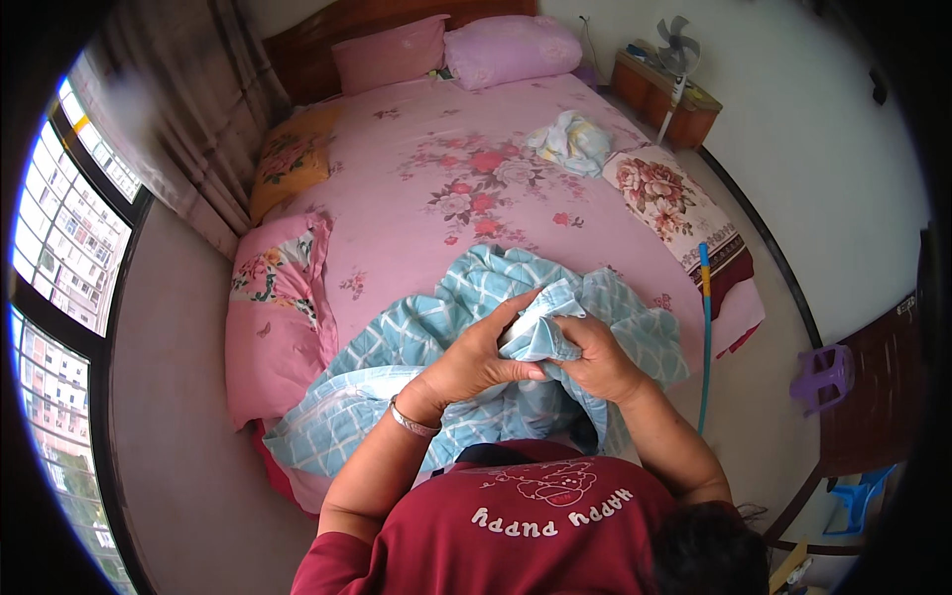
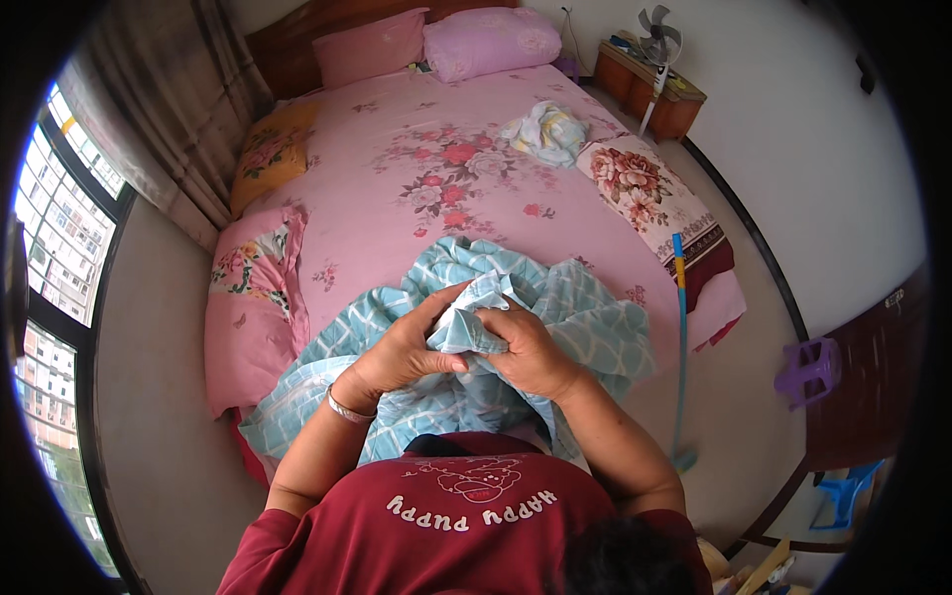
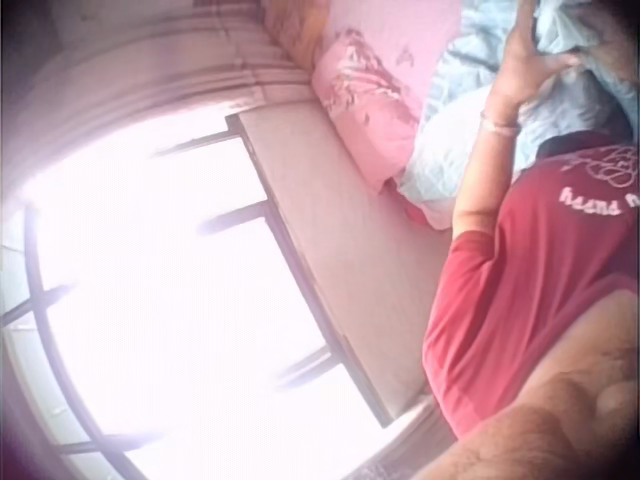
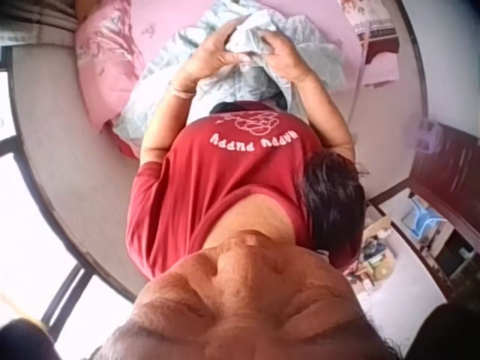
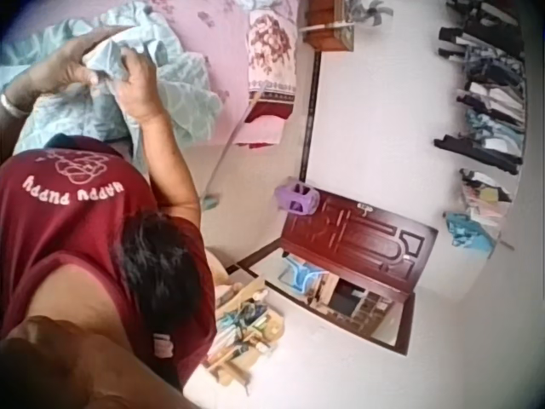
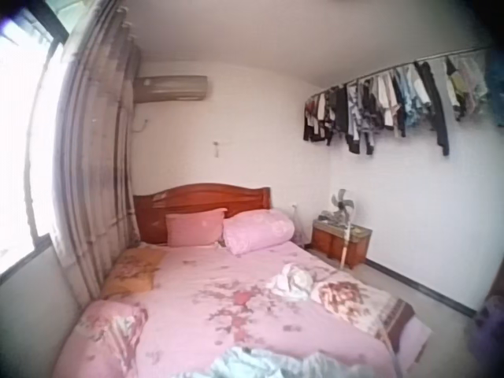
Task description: The person folds a dark blue rectangular item on a bed and places it on a nearby table. They then pick up a light blue patterned quilt, shake it out, and fold it into a neat rectangular shape on the bed.
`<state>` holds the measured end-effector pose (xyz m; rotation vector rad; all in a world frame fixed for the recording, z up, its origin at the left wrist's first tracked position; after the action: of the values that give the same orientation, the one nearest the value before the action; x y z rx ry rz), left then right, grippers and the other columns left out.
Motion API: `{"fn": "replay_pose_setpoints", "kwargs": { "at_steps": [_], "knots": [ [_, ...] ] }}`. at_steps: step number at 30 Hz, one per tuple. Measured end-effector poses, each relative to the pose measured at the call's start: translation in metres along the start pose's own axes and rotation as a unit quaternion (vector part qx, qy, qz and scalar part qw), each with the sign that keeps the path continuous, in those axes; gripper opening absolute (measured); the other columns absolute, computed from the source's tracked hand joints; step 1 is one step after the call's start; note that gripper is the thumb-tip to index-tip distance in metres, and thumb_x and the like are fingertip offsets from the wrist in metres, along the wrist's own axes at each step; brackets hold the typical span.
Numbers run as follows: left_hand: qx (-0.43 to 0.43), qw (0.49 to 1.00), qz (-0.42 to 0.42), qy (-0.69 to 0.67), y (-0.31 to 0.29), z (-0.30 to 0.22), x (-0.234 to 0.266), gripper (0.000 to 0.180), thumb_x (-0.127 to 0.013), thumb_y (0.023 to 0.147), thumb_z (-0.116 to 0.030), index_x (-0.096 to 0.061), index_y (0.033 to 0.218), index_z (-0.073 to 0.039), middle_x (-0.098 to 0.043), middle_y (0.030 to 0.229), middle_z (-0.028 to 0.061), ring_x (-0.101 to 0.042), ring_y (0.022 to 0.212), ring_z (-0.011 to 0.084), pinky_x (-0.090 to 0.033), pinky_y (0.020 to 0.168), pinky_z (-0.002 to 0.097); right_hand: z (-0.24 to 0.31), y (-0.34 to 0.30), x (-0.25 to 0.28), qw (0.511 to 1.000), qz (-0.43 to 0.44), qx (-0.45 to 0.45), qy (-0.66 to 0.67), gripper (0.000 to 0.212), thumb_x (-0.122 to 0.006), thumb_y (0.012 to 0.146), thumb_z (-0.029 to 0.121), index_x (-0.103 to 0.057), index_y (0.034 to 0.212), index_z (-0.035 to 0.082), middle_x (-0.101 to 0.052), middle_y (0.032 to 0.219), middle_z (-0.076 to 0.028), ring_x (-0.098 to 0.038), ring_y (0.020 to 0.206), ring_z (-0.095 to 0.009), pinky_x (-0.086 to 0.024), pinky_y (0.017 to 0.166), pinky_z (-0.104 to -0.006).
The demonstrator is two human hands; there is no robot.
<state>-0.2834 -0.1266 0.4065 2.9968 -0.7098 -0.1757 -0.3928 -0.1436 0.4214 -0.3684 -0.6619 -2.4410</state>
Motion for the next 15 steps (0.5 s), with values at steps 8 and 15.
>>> {"fn": "replay_pose_setpoints", "kwargs": {
  "at_steps": [8,15],
  "knots": [
    [0.036,0.999,0.014,0.033,0.002,0.011,0.018,0.084,-0.084,0.072,-0.024,-0.039,0.139,-0.001,-0.053,0.127,0.0064,-0.047,0.119,0.0166,-0.038,0.101,0.0301,-0.002,-0.002,0.021,0.998,-0.065,-0.006,0.005,0.032,-0.069,0.081,0.003,-0.061,0.112,0.005,-0.06,0.114,-0.01,-0.059,0.105,-0.026,-0.047,0.09,-0.0348],
    [0.026,0.945,-0.317,0.072,-0.039,0.014,0.116,0.016,-0.066,0.087,-0.004,-0.059,0.102,-0.003,-0.063,0.088,0.0011,-0.059,0.076,0.0095,-0.052,0.07,0.0249,-0.033,-0.045,0.142,0.908,-0.36,-0.183,-0.111,0.019,-0.063,0.091,0.013,-0.061,0.108,0.004,-0.06,0.098,-0.001,-0.057,0.09,-0.012,-0.046,0.082,-0.0277]
  ]
}}
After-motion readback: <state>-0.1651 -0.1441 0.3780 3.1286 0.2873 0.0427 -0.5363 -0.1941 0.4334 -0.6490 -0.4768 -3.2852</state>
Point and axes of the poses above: each hand's wrist, its own y-axis towards the middle knuckle, its own x-axis out of the back of the hand, z = x × y, the point moved 9 cm from there along y, towards the middle knuckle
